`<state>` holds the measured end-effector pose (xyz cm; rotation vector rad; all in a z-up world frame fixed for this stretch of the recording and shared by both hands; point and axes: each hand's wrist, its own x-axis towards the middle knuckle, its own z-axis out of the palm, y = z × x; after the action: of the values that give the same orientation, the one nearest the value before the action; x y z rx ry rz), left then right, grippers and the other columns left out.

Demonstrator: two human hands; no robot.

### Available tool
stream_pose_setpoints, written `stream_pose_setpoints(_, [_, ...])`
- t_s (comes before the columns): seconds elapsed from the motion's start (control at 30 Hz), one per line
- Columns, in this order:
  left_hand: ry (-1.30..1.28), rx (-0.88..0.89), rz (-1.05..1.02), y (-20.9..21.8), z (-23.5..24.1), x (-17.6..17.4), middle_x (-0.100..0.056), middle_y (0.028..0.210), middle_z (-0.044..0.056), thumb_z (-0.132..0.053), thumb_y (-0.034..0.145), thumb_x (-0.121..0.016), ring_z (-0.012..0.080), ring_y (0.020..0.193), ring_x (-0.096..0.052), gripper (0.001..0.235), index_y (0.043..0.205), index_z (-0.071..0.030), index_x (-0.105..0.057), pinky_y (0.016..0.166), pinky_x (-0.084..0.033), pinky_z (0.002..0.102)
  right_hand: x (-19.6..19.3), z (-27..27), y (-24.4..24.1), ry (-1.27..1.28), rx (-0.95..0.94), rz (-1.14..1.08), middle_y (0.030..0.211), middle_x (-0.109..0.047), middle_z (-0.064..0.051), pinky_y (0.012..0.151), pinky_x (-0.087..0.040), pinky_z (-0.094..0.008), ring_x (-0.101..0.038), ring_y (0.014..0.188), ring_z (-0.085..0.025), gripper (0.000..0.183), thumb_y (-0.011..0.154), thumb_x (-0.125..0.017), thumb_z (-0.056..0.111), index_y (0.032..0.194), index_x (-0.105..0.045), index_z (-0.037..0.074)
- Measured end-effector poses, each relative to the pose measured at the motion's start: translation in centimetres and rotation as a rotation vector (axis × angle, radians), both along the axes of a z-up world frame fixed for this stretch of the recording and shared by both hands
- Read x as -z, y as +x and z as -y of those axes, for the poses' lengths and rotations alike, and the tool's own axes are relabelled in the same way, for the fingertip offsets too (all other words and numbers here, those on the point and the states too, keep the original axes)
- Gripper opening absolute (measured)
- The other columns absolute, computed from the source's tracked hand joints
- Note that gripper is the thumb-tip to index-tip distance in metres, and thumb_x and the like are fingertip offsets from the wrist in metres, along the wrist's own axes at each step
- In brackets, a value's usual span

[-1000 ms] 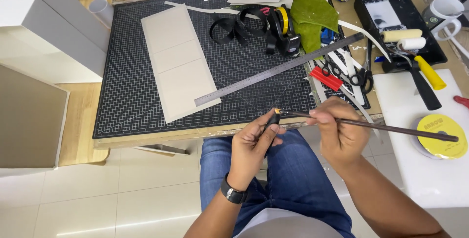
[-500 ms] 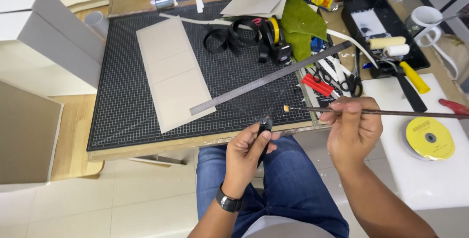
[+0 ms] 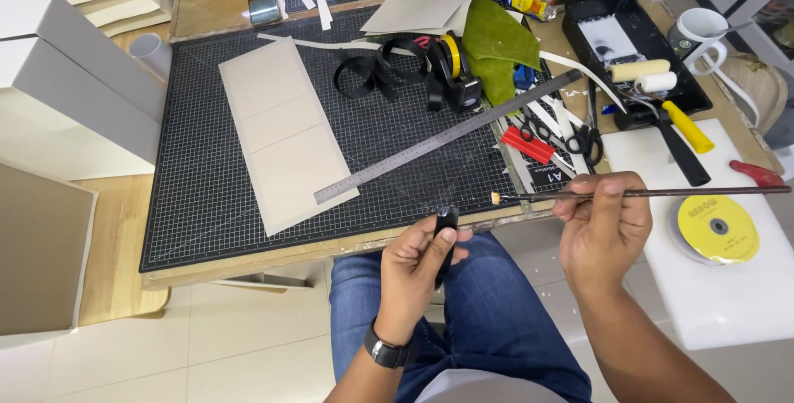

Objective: Measuring, applying adhesive, and attaching a black ribbon to a white cardboard board on a cutting mat.

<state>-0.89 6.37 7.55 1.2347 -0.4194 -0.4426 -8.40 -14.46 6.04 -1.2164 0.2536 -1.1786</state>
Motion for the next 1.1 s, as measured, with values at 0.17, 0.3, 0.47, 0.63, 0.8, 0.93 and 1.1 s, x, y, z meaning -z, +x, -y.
stream_pose_setpoints(0.17, [-0.002,-0.007,0.033,0.2,0.0,-0.2,-0.080,0.105,0.016,-0.017,0.099,-0.064,0.0195,0.080,-0.078,0.026,0.118,0.001,-0.071,0.073,-0.068,0.027,0.0,0.0,-0.1,0.019,0.018,-0.016,0.092,-0.066,-0.007,0.053,-0.050,-0.020,-0.065,0.062,-0.018,0.011,0.115,-0.051,0.020,0.105,-0.052,0.016])
stream_pose_setpoints(0.3, [-0.010,-0.017,0.057,0.2,-0.2,-0.4,-0.080,0.105,0.015,-0.019,0.100,-0.064,0.0194,0.079,-0.078,0.028,0.118,0.000,-0.071,0.072,-0.067,0.027,-0.1,-0.3,-0.1,-0.047,-0.023,0.004,0.094,-0.066,-0.008,0.055,-0.052,-0.020,-0.065,0.065,-0.017,0.009,0.115,-0.051,0.015,0.106,-0.052,0.016])
stream_pose_setpoints(0.47, [-0.017,-0.034,0.046,0.2,-0.7,-0.4,-0.080,0.106,0.016,-0.016,0.099,-0.065,0.0185,0.080,-0.078,0.029,0.122,0.001,-0.070,0.074,-0.067,0.026,-0.3,-1.0,0.1,-0.089,-0.059,0.045,0.093,-0.066,-0.009,0.056,-0.056,-0.020,-0.066,0.066,-0.016,0.009,0.114,-0.053,0.015,0.105,-0.053,0.015])
stream_pose_setpoints(0.63, [-0.025,-0.037,0.055,0.2,-0.7,-0.9,-0.079,0.106,0.015,-0.015,0.100,-0.064,0.0191,0.081,-0.078,0.027,0.122,0.000,-0.070,0.076,-0.067,0.026,-1.3,-2.0,0.1,-0.117,-0.045,0.006,0.090,-0.065,-0.008,0.053,-0.054,-0.019,-0.066,0.064,-0.016,0.016,0.112,-0.057,0.025,0.102,-0.054,0.012])
stream_pose_setpoints(0.8, [-0.009,-0.057,0.101,0.2,-0.4,-1.6,-0.079,0.106,0.017,-0.017,0.100,-0.063,0.0207,0.084,-0.078,0.029,0.122,0.002,-0.069,0.078,-0.067,0.027,-2.8,-2.7,0.0,-0.394,-0.027,0.058,0.084,-0.064,-0.009,0.051,-0.052,-0.020,-0.065,0.063,-0.019,0.021,0.112,-0.054,0.024,0.101,-0.057,0.006])
stream_pose_setpoints(0.93, [-0.055,-0.061,0.118,0.0,-0.2,-2.2,-0.078,0.108,0.020,-0.012,0.101,-0.063,0.0198,0.085,-0.077,0.027,0.121,0.005,-0.067,0.079,-0.067,0.027,-3.9,-3.0,-0.2,-0.467,0.018,0.074,0.079,-0.061,-0.010,0.051,-0.050,-0.023,-0.064,0.061,-0.021,0.026,0.111,-0.053,0.027,0.099,-0.055,0.004])
stream_pose_setpoints(1.1, [-0.047,-0.059,0.123,-0.3,0.1,-2.6,-0.078,0.108,0.021,-0.014,0.100,-0.063,0.0221,0.085,-0.078,0.031,0.125,0.004,-0.066,0.079,-0.067,0.027,-4.9,-3.4,-0.5,-0.509,0.023,0.082,0.079,-0.060,-0.013,0.046,-0.051,-0.023,-0.062,0.062,-0.023,0.027,0.110,-0.055,0.025,0.097,-0.053,0.001])
